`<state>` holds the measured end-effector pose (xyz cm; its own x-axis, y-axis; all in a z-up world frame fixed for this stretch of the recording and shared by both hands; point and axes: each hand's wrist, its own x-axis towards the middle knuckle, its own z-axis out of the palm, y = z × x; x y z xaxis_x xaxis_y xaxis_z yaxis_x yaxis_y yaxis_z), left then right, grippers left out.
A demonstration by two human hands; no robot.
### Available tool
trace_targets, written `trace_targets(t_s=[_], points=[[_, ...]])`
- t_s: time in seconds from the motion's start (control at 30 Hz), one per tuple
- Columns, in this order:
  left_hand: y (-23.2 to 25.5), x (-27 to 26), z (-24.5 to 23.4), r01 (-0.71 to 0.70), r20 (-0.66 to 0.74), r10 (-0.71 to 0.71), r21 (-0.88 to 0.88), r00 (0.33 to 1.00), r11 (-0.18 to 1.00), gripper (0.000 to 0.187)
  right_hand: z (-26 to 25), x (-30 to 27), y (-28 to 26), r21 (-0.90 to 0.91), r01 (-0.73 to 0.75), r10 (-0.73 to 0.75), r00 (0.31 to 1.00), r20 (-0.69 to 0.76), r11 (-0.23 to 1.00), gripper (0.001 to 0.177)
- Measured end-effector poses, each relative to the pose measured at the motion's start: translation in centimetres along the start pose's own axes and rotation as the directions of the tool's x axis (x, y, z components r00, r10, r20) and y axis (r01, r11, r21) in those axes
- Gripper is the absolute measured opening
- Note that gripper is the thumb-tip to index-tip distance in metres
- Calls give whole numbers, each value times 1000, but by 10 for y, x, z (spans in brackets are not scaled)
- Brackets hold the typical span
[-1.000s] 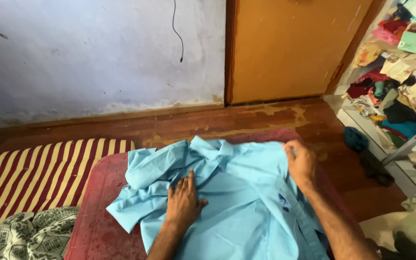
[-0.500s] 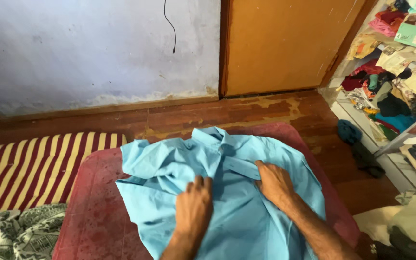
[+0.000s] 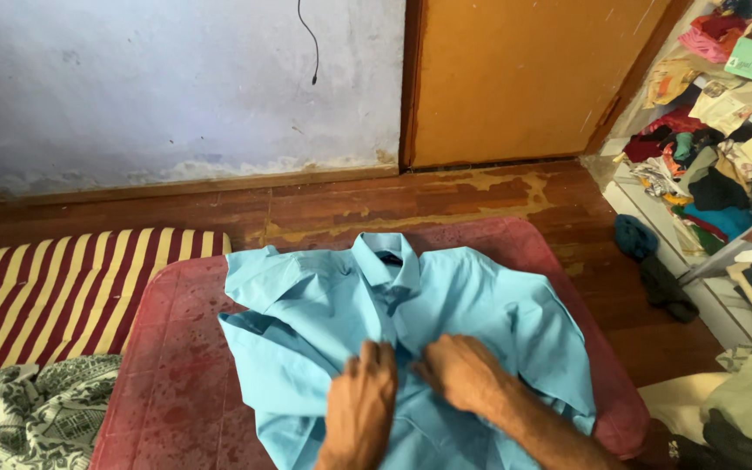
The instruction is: The person buttons a blue collared shirt by hand and then spreads it out flat on a red surface.
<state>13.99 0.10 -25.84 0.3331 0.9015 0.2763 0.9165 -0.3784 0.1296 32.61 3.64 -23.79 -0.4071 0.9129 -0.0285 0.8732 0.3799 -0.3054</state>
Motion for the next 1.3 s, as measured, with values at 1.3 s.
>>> trace_targets(t_s=[1.3], points=[[-247,19,-167,-227,-655,-357,-634,666,740,3,-106,61,26,324,398,118,462,-879,858,22]])
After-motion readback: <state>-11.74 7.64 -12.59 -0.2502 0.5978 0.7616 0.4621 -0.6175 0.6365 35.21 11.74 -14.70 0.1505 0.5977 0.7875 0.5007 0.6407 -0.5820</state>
